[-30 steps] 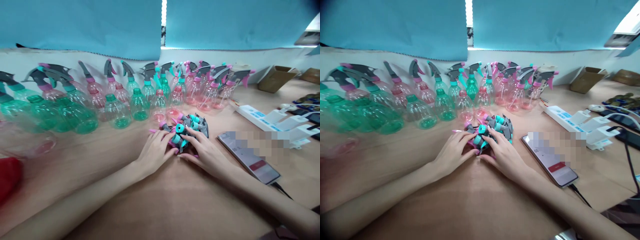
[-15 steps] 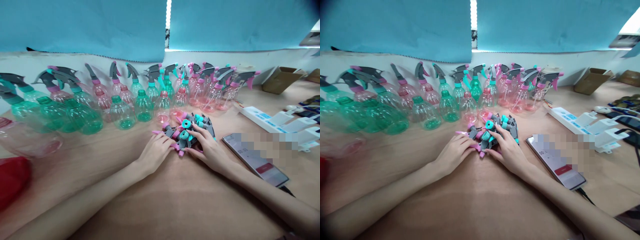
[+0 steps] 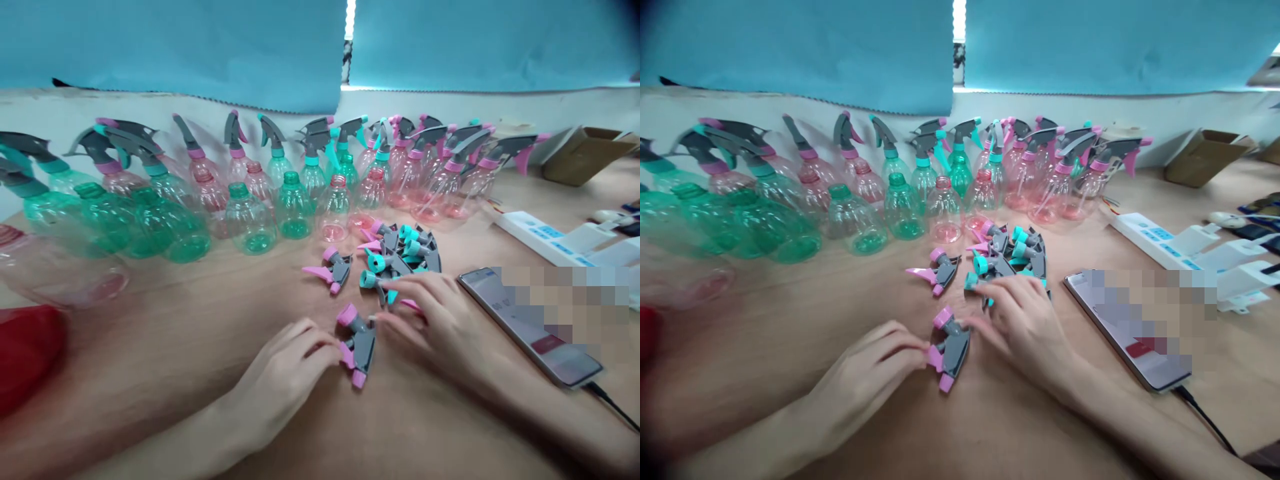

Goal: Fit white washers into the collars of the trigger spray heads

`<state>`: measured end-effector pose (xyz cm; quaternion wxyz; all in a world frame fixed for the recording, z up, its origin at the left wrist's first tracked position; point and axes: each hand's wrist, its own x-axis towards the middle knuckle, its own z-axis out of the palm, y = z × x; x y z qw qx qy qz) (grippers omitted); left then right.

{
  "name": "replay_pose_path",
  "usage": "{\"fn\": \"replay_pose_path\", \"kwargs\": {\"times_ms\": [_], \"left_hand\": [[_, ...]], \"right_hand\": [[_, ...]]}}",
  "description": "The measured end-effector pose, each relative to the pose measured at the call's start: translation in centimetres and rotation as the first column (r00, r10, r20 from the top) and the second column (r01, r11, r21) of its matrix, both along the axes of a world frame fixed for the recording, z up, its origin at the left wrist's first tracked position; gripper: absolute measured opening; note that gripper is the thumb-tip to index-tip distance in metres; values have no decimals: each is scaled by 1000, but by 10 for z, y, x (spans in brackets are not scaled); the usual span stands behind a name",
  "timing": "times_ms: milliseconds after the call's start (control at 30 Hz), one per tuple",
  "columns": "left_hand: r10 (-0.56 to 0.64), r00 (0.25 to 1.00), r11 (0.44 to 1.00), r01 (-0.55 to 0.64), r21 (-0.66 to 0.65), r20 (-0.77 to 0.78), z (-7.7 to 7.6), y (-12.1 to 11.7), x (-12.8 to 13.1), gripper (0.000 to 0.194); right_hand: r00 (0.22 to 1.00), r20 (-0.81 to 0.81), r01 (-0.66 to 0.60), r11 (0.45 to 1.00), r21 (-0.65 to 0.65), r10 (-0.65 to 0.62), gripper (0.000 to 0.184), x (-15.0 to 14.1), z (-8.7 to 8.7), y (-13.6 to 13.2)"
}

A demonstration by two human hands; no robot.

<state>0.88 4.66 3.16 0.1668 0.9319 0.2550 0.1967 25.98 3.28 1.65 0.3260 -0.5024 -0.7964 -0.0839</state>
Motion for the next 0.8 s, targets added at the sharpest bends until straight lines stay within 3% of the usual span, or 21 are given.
{"fn": "replay_pose_path", "kwargs": {"times_ms": [200, 333, 500, 600, 700, 800], "left_hand": [[-56, 998, 989, 51, 138, 39, 6, -25, -9, 36], [-81, 995, 987, 71, 141, 66, 12, -26, -10, 33], [-143, 967, 979, 170, -112, 212, 16, -23, -15, 11], [-22, 955, 968, 95, -233, 296, 21, -21, -16, 8], [159, 966, 924, -73, -376, 204, 25, -17, -12, 14], [158, 986, 850, -104, -516, 62, 25, -10, -8, 18]], "right_hand": [[992, -96, -113, 924, -365, 83, 30, -39, 12, -20], [951, -295, -251, 797, -549, 96, 27, -40, 7, -16], [860, -480, -465, 650, -601, 172, 30, -36, 6, -14], [818, -529, -544, 605, -582, 227, 28, -39, 9, -17], [803, -526, -581, 564, -587, 280, 24, -42, 9, -18], [791, -524, -608, 507, -612, 316, 24, -44, 8, -17]]}}
